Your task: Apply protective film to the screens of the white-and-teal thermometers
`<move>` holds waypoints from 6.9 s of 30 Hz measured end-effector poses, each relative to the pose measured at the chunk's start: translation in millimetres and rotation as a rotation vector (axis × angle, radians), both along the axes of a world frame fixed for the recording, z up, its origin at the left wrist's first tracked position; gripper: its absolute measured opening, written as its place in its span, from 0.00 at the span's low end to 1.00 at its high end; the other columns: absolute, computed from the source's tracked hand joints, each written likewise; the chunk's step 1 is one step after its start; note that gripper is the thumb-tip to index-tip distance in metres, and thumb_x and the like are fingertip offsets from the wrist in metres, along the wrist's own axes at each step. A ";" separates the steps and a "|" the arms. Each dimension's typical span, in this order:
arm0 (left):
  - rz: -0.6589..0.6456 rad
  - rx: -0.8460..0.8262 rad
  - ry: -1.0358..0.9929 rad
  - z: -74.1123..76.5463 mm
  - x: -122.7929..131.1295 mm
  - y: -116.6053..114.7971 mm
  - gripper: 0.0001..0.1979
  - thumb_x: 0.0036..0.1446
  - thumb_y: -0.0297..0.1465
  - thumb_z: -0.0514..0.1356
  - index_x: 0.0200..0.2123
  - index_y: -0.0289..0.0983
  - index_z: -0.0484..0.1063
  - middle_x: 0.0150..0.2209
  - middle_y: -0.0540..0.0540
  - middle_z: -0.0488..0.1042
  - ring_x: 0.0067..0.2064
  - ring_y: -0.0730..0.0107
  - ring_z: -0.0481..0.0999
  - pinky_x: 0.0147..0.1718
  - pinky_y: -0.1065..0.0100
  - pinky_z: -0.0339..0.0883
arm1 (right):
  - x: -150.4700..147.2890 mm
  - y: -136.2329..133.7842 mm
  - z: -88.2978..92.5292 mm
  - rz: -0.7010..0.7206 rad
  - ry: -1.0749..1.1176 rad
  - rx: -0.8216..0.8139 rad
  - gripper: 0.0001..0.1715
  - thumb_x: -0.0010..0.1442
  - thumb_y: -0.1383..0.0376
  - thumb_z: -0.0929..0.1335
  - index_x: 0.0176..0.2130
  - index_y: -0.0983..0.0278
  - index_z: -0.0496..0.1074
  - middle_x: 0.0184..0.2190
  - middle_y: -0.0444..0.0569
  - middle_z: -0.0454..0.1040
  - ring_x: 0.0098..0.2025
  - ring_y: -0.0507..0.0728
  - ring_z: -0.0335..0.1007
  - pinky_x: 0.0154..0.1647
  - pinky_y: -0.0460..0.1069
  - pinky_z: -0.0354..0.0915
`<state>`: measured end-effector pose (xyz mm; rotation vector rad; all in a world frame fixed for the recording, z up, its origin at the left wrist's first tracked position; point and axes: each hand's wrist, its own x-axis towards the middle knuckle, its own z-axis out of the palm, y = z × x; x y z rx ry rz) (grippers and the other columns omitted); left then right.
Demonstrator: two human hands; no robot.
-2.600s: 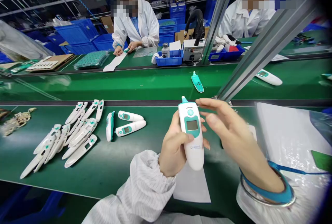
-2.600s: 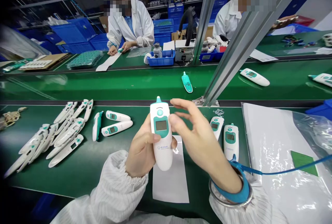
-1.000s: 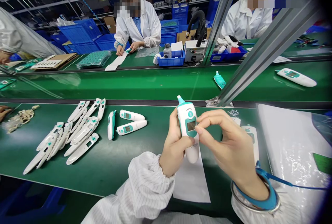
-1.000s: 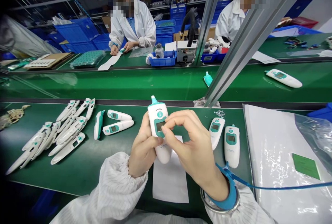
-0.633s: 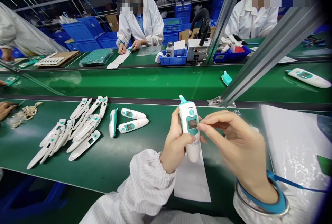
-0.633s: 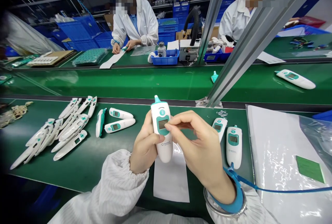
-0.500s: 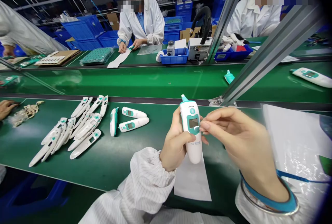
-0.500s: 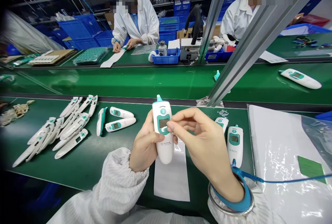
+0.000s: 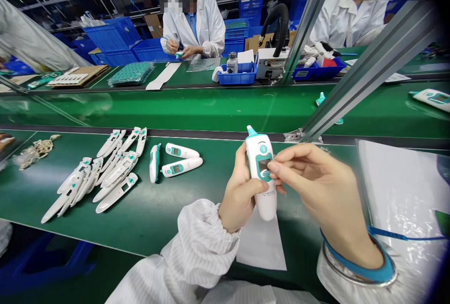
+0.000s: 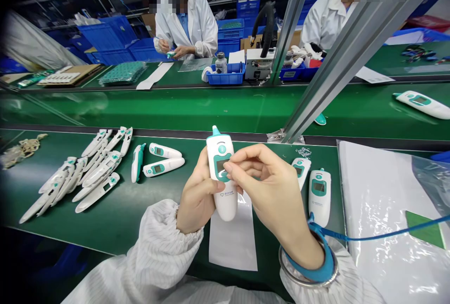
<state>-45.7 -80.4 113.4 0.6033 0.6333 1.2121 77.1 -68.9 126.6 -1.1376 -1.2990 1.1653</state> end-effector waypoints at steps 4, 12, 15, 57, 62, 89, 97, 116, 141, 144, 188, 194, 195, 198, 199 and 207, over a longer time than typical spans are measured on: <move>0.000 -0.001 -0.018 0.3 0.0 -0.1 0.36 0.39 0.21 0.57 0.54 0.42 0.52 0.35 0.51 0.67 0.33 0.69 0.70 0.36 0.61 0.65 | -4.7 -1.7 0.5 -0.051 -0.002 0.031 0.07 0.52 0.65 0.74 0.30 0.62 0.73 0.26 0.43 0.74 0.22 0.49 0.70 0.19 0.43 0.68; 0.002 0.010 -0.027 1.0 -0.6 -0.7 0.35 0.40 0.20 0.56 0.54 0.42 0.53 0.38 0.50 0.67 0.35 0.67 0.72 0.38 0.59 0.66 | -5.8 -3.2 -1.5 -0.078 -0.005 0.048 0.07 0.52 0.65 0.74 0.31 0.62 0.73 0.27 0.43 0.74 0.23 0.50 0.71 0.20 0.44 0.70; 0.006 -0.001 -0.011 1.3 -0.4 -0.7 0.36 0.40 0.21 0.57 0.54 0.42 0.53 0.37 0.49 0.67 0.35 0.66 0.72 0.38 0.59 0.67 | -5.5 -3.2 -1.4 -0.075 -0.010 0.058 0.07 0.52 0.65 0.74 0.31 0.61 0.72 0.27 0.43 0.74 0.23 0.50 0.71 0.20 0.44 0.70; -0.013 0.044 -0.113 0.4 0.9 -1.4 0.28 0.45 0.23 0.56 0.51 0.39 0.56 0.37 0.48 0.71 0.26 0.70 0.73 0.31 0.61 0.68 | 2.5 -2.3 3.5 -0.143 -0.251 0.304 0.06 0.56 0.68 0.72 0.34 0.60 0.71 0.27 0.40 0.71 0.22 0.48 0.67 0.21 0.45 0.66; -0.062 0.052 -0.154 2.1 -3.5 -2.6 0.29 0.38 0.21 0.56 0.48 0.38 0.58 0.37 0.49 0.71 0.28 0.68 0.74 0.30 0.62 0.67 | 4.0 2.4 -1.7 -0.191 -0.240 0.310 0.07 0.59 0.66 0.69 0.41 0.58 0.71 0.42 0.46 0.72 0.46 0.55 0.70 0.42 0.49 0.70; -0.012 0.002 -0.110 8.2 -5.2 -0.9 0.29 0.39 0.23 0.56 0.48 0.39 0.58 0.35 0.47 0.72 0.36 0.64 0.73 0.34 0.64 0.64 | 6.8 4.9 -7.2 0.469 0.000 -0.132 0.27 0.60 0.64 0.68 0.58 0.54 0.62 0.43 0.46 0.71 0.43 0.55 0.68 0.37 0.48 0.67; 0.108 0.041 0.026 4.1 -0.5 0.3 0.25 0.48 0.25 0.57 0.51 0.39 0.56 0.39 0.47 0.71 0.37 0.65 0.73 0.36 0.62 0.68 | 11.3 -2.8 -7.6 0.025 0.224 0.000 0.02 0.60 0.63 0.69 0.36 0.58 0.73 0.34 0.43 0.73 0.38 0.53 0.70 0.58 0.57 0.62; 0.216 0.244 0.233 -8.8 -4.0 -9.5 0.32 0.51 0.21 0.59 0.57 0.48 0.52 0.46 0.48 0.66 0.44 0.68 0.69 0.43 0.63 0.65 | 23.3 -6.4 2.2 0.226 0.784 -0.466 0.22 0.64 0.49 0.58 0.23 0.55 0.61 0.11 0.33 0.36 0.16 0.50 0.26 0.47 0.65 0.68; 0.373 0.437 0.630 -17.9 -1.4 -12.6 0.31 0.59 0.26 0.58 0.62 0.47 0.48 0.55 0.42 0.63 0.52 0.60 0.68 0.52 0.59 0.61 | 10.5 11.9 1.5 0.353 0.001 -0.251 0.16 0.57 0.52 0.69 0.31 0.63 0.71 0.25 0.43 0.70 0.22 0.49 0.62 0.24 0.45 0.64; 0.401 0.533 0.731 -21.1 -2.1 -11.3 0.32 0.58 0.25 0.58 0.62 0.47 0.48 0.55 0.43 0.62 0.54 0.60 0.66 0.54 0.59 0.58 | 9.7 17.1 2.0 0.417 0.028 -0.272 0.15 0.56 0.55 0.70 0.29 0.64 0.70 0.26 0.43 0.70 0.23 0.48 0.61 0.25 0.45 0.63; 0.041 -0.002 -0.078 0.2 -11.4 -1.6 0.26 0.42 0.23 0.56 0.48 0.39 0.59 0.39 0.47 0.69 0.44 0.59 0.72 0.43 0.59 0.64 | 2.0 1.4 -7.0 0.092 0.038 0.110 0.15 0.53 0.67 0.74 0.41 0.56 0.72 0.30 0.41 0.76 0.29 0.48 0.74 0.32 0.42 0.73; 0.038 -0.001 -0.099 -2.2 -13.1 -1.3 0.25 0.40 0.22 0.54 0.46 0.38 0.60 0.41 0.46 0.69 0.44 0.60 0.71 0.43 0.60 0.64 | 0.1 2.1 -7.6 0.048 0.030 0.081 0.15 0.52 0.66 0.75 0.41 0.57 0.73 0.29 0.41 0.76 0.30 0.49 0.73 0.31 0.42 0.72; 0.040 -0.005 -0.111 -2.3 -13.3 -1.1 0.25 0.40 0.21 0.54 0.46 0.38 0.60 0.41 0.46 0.69 0.43 0.61 0.71 0.43 0.60 0.64 | -0.7 2.7 -7.5 0.045 0.032 0.078 0.15 0.52 0.66 0.75 0.41 0.57 0.73 0.29 0.42 0.76 0.29 0.49 0.73 0.31 0.42 0.72; 0.037 -0.021 -0.166 -1.7 -13.7 -0.4 0.25 0.41 0.21 0.53 0.46 0.38 0.61 0.39 0.46 0.69 0.40 0.63 0.71 0.41 0.60 0.64 | -3.9 4.8 -6.5 0.050 0.054 0.058 0.15 0.52 0.66 0.75 0.40 0.58 0.73 0.29 0.42 0.76 0.29 0.49 0.73 0.29 0.43 0.72; 0.033 -0.024 -0.184 -1.1 -13.8 -0.3 0.24 0.41 0.22 0.53 0.46 0.38 0.61 0.39 0.46 0.68 0.39 0.64 0.71 0.41 0.60 0.64 | -5.3 5.4 -5.8 0.056 0.064 0.051 0.15 0.52 0.66 0.75 0.40 0.58 0.73 0.28 0.42 0.76 0.29 0.49 0.73 0.28 0.43 0.72; 0.041 -0.022 -0.201 7.1 -14.0 -2.7 0.26 0.38 0.21 0.54 0.45 0.39 0.60 0.34 0.48 0.66 0.37 0.63 0.71 0.42 0.58 0.64 | -15.1 5.2 0.4 0.024 0.062 0.067 0.13 0.52 0.67 0.75 0.38 0.60 0.73 0.27 0.42 0.75 0.28 0.50 0.72 0.24 0.42 0.69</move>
